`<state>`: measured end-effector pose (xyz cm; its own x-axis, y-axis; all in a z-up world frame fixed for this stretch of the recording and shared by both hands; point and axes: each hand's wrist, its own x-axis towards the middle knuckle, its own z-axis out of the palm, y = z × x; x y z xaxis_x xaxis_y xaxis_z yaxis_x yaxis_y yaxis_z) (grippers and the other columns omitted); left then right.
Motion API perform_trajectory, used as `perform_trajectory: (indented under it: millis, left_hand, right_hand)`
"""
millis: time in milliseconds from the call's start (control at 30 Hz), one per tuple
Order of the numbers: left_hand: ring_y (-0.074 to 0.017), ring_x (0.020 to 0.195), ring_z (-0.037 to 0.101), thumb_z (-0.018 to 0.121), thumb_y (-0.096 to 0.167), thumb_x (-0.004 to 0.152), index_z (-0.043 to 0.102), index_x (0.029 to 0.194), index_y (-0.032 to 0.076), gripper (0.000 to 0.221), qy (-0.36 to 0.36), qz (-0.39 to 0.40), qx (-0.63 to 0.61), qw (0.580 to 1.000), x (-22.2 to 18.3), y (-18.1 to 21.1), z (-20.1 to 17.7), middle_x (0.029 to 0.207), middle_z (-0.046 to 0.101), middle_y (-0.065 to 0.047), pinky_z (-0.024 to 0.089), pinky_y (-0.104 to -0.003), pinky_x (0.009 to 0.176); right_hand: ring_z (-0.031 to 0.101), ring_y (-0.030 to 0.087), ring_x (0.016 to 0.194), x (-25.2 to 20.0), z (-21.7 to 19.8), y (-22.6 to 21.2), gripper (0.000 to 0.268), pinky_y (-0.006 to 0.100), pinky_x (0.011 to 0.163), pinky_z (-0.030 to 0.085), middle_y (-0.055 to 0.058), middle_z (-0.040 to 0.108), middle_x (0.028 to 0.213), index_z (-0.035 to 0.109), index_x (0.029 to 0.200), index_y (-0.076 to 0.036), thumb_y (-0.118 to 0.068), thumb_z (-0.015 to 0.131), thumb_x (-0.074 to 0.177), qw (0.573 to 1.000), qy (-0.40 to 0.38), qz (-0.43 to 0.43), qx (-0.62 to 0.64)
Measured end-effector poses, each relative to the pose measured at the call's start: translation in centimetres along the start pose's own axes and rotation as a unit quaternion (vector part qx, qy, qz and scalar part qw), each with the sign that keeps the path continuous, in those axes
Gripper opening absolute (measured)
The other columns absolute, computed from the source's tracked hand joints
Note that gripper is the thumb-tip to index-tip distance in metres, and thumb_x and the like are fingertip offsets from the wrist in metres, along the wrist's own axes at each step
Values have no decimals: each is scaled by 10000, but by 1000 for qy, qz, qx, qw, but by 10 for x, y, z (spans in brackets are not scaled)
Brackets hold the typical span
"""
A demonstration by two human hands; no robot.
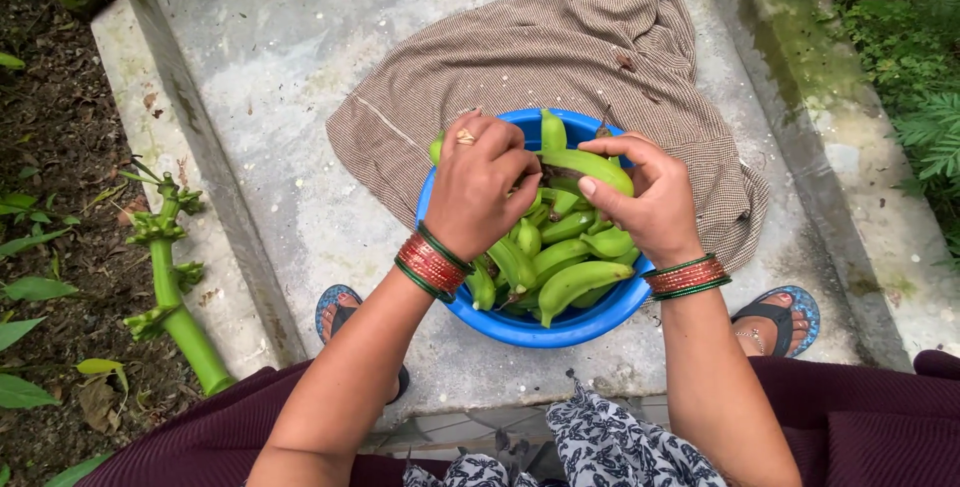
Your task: The recorder cuts bunches of green bananas from a large stalk and places them into a blue bucket.
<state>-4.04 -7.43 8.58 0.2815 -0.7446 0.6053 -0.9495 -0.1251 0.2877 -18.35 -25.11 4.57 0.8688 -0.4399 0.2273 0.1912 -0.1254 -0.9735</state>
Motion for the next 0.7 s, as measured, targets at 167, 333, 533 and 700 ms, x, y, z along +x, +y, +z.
perform_trajectory:
  millis: [167, 333, 533, 700]
  left_hand:
    - [-270, 1061, 604, 795, 96, 847, 708, 927, 74, 121, 96, -68, -63, 991, 2, -7, -12, 1052, 595, -80, 490, -446, 994]
    - [-255, 1054, 624, 795, 81, 887, 710, 970, 50, 123, 161, -137, -67, 975, 0, -42, -18, 1069, 595, -100, 530, -403, 920]
    - [-284, 1012, 618, 820, 43, 872, 637, 941, 15, 198, 171, -209, 45, 962, -12, -81, -31, 1052, 584, -126, 511, -410, 910]
    - [-319, 942, 619, 781, 21, 716, 588, 892, 38, 261, 153, -236, 79, 956, -17, -93, -36, 987, 608, -107, 478, -438, 858]
  right_hand:
    - [577, 45, 631, -2, -12, 3, 388, 181, 504, 438, 29, 678, 963, 674, 1238, 8, -124, 759, 883, 995, 23, 59, 77]
    - [575, 47, 621, -4, -17, -1, 417, 177, 489, 422, 32, 706, 941, 653, 1257, 14, -155, 757, 891, 989, 15, 62, 137]
    - [579, 59, 629, -6, -20, -1, 448, 184, 489, 415, 41, 699, 935, 645, 1273, 22, -180, 765, 892, 984, 4, 56, 167]
    - [577, 72, 644, -5, -19, 1, 451, 190, 498, 413, 53, 698, 960, 640, 1279, 24, -181, 761, 897, 981, -4, 45, 191]
